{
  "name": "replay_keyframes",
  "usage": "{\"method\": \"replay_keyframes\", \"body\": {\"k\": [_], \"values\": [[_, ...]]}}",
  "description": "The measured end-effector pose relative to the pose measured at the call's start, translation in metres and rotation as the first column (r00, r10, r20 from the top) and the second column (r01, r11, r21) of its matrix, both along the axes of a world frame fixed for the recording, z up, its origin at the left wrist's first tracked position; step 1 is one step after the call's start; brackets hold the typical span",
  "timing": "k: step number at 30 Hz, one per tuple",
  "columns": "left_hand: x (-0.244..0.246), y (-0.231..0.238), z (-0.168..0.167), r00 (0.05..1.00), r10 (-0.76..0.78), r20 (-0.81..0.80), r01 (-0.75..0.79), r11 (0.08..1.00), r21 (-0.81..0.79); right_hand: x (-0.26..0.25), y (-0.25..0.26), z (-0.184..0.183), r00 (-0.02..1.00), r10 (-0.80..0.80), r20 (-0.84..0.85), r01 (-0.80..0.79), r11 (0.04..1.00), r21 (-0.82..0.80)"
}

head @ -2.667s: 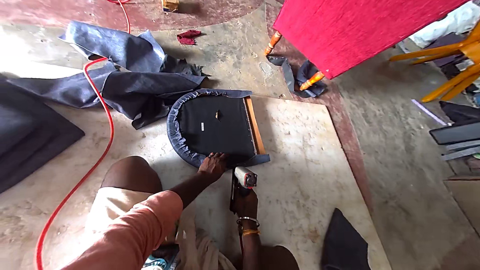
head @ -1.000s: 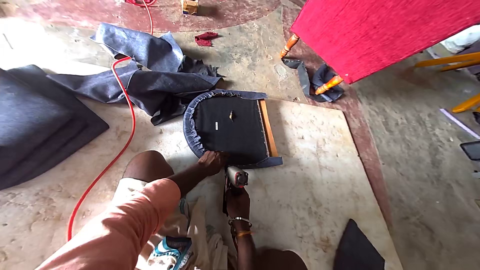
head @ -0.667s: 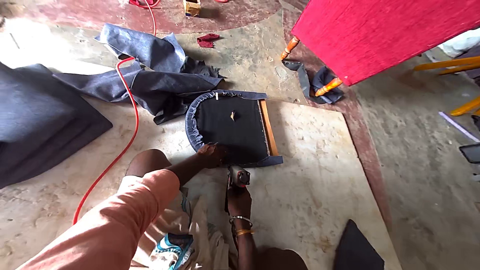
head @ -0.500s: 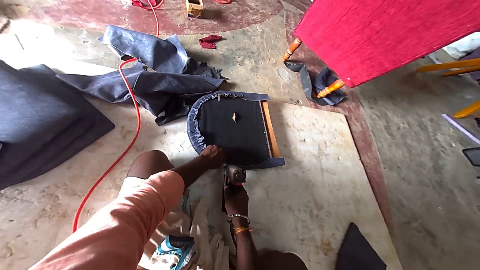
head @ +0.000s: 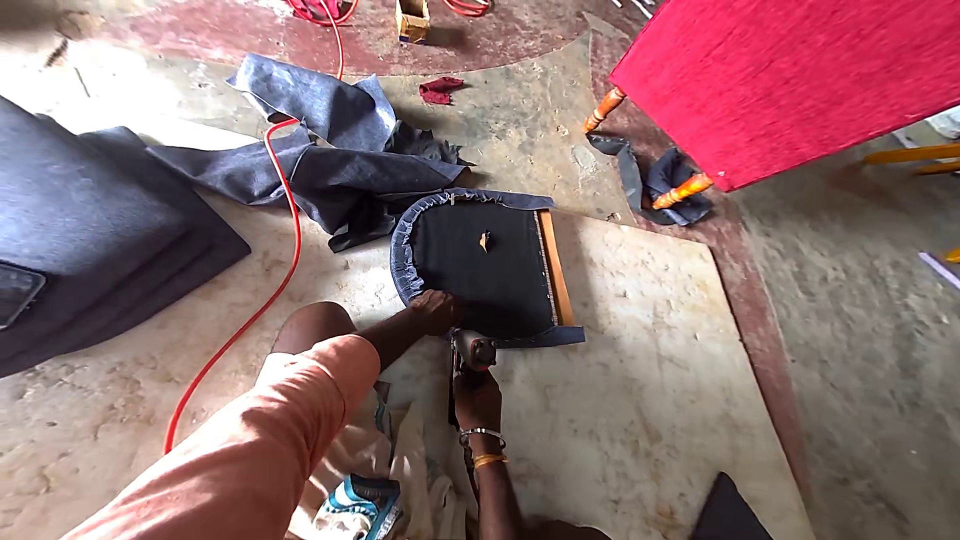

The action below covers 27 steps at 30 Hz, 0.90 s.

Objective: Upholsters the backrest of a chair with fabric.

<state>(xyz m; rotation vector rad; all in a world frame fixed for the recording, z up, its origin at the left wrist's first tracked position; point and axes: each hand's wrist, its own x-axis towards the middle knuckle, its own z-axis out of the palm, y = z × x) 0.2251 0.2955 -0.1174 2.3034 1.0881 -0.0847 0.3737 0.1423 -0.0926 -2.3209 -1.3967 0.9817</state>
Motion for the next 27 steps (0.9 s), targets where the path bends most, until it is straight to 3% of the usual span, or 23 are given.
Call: {"method": "replay_keyframes", "body": {"k": [4,9,14,16,18,21,24,26,27], "values": [[0.001,0.005,0.001,1.0,0.008,-0.003,-0.008,1.0,-0.001,-0.006,0.008,0.0,0.999,0.019,0.036,-0.018,1.0,-0.021],[-0.002,0.025,0.028,0.991,-0.096,-0.092,0.088,0.992,-0.086,-0.01,0.007,-0.001,0.995,0.09,0.049,-0.095,0.991,0.099],[-0.007,0.01,0.019,0.998,0.055,0.019,-0.054,0.997,-0.05,-0.01,0.029,0.007,0.999,0.028,-0.028,-0.029,0.998,-0.048],[-0.014,0.0,0.012,0.994,0.1,0.047,-0.099,0.995,-0.028,0.008,0.032,0.018,0.998,0.055,-0.032,-0.055,0.998,-0.019],[-0.03,-0.002,0.011,0.995,0.084,0.055,-0.085,0.996,0.007,0.042,0.041,0.034,0.996,0.082,0.04,-0.083,0.996,0.04],[-0.076,-0.001,0.024,0.997,0.065,0.049,-0.068,0.996,0.058,0.124,0.043,0.068,0.968,0.073,0.241,-0.061,0.997,-0.057],[-0.13,0.003,0.028,0.957,0.278,-0.088,-0.251,0.94,0.232,0.22,0.008,0.078,0.924,0.017,0.381,0.058,0.981,-0.184],[-0.154,0.015,0.011,0.903,0.43,-0.024,-0.386,0.833,0.395,0.272,-0.028,0.069,0.876,-0.041,0.48,0.142,0.974,-0.175],[-0.153,0.013,0.007,0.897,0.442,-0.013,-0.401,0.826,0.396,0.295,-0.052,0.058,0.854,-0.089,0.513,0.183,0.974,-0.136]]}}
